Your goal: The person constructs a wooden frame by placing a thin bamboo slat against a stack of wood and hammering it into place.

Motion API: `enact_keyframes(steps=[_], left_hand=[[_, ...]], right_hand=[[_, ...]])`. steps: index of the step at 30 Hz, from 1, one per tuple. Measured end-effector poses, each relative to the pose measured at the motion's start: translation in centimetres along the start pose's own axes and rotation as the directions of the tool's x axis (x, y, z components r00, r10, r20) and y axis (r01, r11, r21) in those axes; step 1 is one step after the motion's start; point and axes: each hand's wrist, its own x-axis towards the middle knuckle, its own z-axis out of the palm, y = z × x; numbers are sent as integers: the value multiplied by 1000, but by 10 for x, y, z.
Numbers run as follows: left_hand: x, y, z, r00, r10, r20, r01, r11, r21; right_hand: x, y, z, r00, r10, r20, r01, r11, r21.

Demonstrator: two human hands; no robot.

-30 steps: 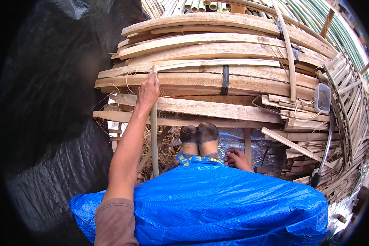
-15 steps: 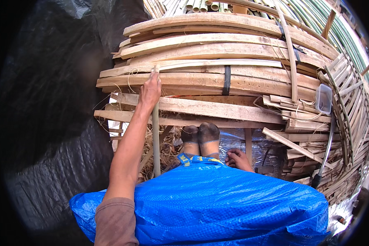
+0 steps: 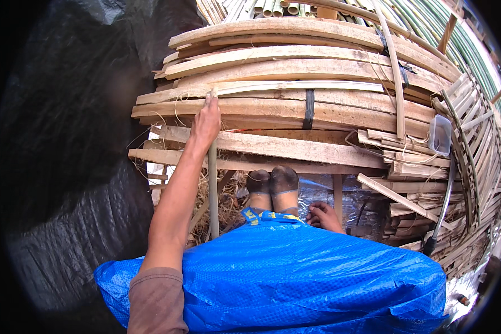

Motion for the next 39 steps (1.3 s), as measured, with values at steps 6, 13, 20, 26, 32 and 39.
enact_keyframes(steps=[6, 13, 20, 26, 32, 39], left_hand=[[-2, 4, -2, 1000, -23, 19, 23, 1000, -13], [-1, 6, 0, 999, -43, 18, 43, 999, -13], [0, 8, -2, 997, -67, 46, 67, 998, 2], [-5, 12, -4, 999, -48, 5, 48, 996, 72], [-4, 19, 0, 997, -78, -1, 77, 994, 74], [-2, 8, 6, 1000, 12, -27, -8, 988, 152]], right_hand=[[3, 4, -3, 1000, -7, 8, 7, 1000, 2], [0, 2, -2, 1000, -3, 4, 3, 1000, -1], [1, 1, -2, 1000, -1, 3, 1, 1000, -7], [3, 3, -3, 1000, -9, 9, 9, 1000, -7], [1, 1, -2, 1000, -6, 3, 6, 1000, -4], [2, 4, -3, 1000, -5, -4, 5, 1000, -12]])
